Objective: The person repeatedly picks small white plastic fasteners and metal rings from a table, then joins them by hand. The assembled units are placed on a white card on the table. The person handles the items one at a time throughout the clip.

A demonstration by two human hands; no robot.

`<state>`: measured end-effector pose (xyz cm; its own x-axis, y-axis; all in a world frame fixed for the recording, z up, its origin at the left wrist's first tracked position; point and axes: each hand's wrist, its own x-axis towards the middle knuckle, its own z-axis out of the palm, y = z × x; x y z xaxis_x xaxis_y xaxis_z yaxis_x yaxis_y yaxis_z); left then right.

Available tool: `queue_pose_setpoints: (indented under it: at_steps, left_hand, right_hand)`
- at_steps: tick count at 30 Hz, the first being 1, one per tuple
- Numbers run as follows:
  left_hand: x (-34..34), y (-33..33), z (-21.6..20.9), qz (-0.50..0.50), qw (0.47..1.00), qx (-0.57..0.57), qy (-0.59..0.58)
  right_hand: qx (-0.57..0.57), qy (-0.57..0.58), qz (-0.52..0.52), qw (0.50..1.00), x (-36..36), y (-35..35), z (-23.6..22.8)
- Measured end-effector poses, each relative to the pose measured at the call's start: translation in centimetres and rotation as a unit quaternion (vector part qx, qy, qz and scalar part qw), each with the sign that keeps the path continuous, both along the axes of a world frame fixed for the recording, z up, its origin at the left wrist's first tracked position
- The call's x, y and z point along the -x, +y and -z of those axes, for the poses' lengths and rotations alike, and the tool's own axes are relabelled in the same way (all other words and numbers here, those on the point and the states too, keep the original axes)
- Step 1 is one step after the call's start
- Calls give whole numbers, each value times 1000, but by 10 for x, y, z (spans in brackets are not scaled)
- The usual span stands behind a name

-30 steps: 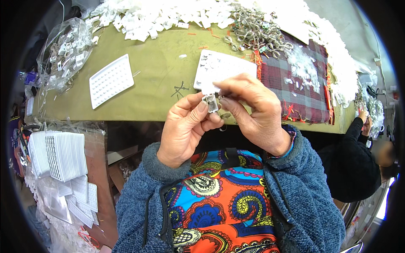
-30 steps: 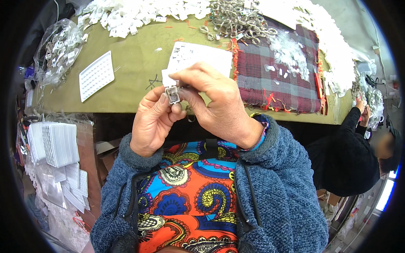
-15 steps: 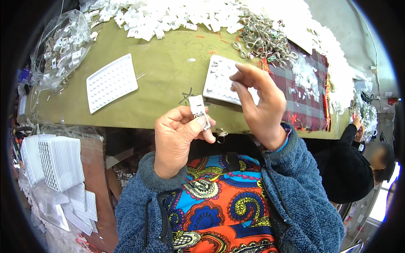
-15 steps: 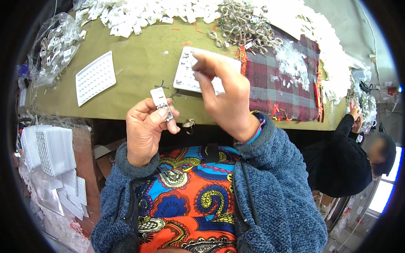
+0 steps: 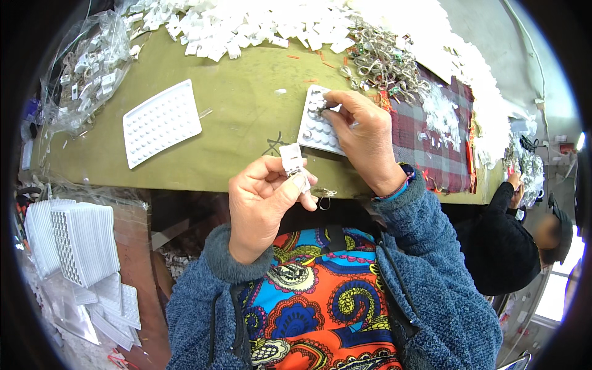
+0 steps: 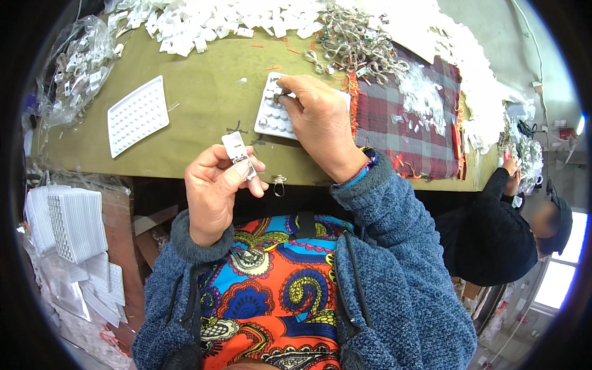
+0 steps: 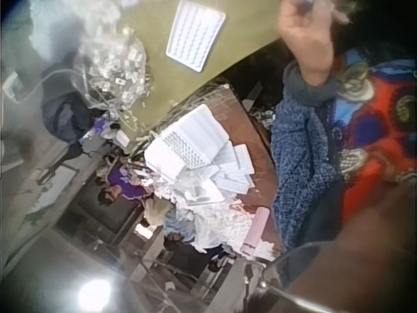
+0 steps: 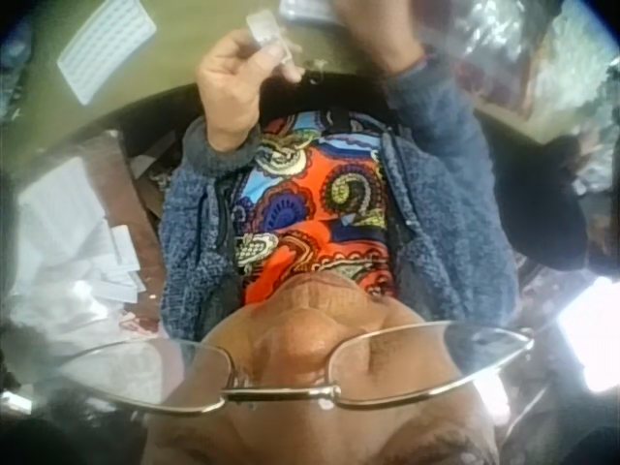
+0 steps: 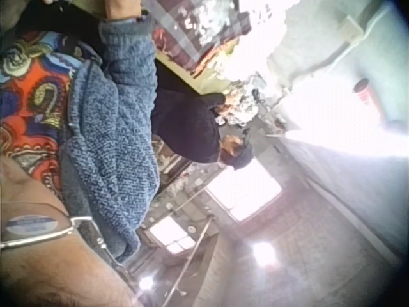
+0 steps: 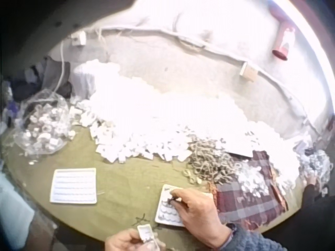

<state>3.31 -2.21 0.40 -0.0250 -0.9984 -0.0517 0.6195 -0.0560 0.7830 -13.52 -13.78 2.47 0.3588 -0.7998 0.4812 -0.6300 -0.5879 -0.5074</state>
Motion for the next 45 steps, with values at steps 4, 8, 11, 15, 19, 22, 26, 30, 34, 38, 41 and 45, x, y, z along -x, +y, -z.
queue_pose_setpoints:
  at_steps: [4, 8, 11, 15, 19, 22, 26, 30, 34, 38, 41, 45]
  left_hand:
    - [1, -2, -1, -3, 1000, 7, -7]
    - [4, -1, -4, 26, 997, -33, 72]
    - [10, 3, -5, 51, 989, -72, 122]
    - [22, 6, -5, 100, 982, -49, 151]
    - [37, 11, -6, 100, 983, -69, 139]
    - [45, 14, -8, 106, 984, -63, 129]
    - [57, 18, -10, 108, 982, -80, 131]
    - [62, 13, -14, 44, 992, -83, 80]
    - [63, 13, -19, 60, 994, -84, 30]
    - [66, 15, -19, 92, 990, -104, 10]
    - [68, 16, -16, 110, 989, -94, -31]
    - [68, 20, -14, 84, 989, -68, -103]
  right_hand:
    - [18, 46, -7, 999, -1, -1, -1]
    - [-74, -40, -52, 995, 3, 13, -16]
    - [-100, -144, -111, 978, 13, 42, -28]
    - [-44, -166, -153, 973, 16, 71, -26]
    - [-3, -192, -108, 975, 24, 81, -19]
    - [-86, -215, -135, 963, 41, 82, -19]
    - [-89, -187, -169, 964, 60, 77, -17]
    - [139, -90, -169, 972, 62, 85, -10]
    - [-63, -270, -136, 951, 69, 93, -8]
    - [-242, -363, -66, 898, 69, 88, -7]
    - [-405, -377, -119, 824, 66, 87, -5]
    - [-278, -262, -102, 918, 59, 89, -2]
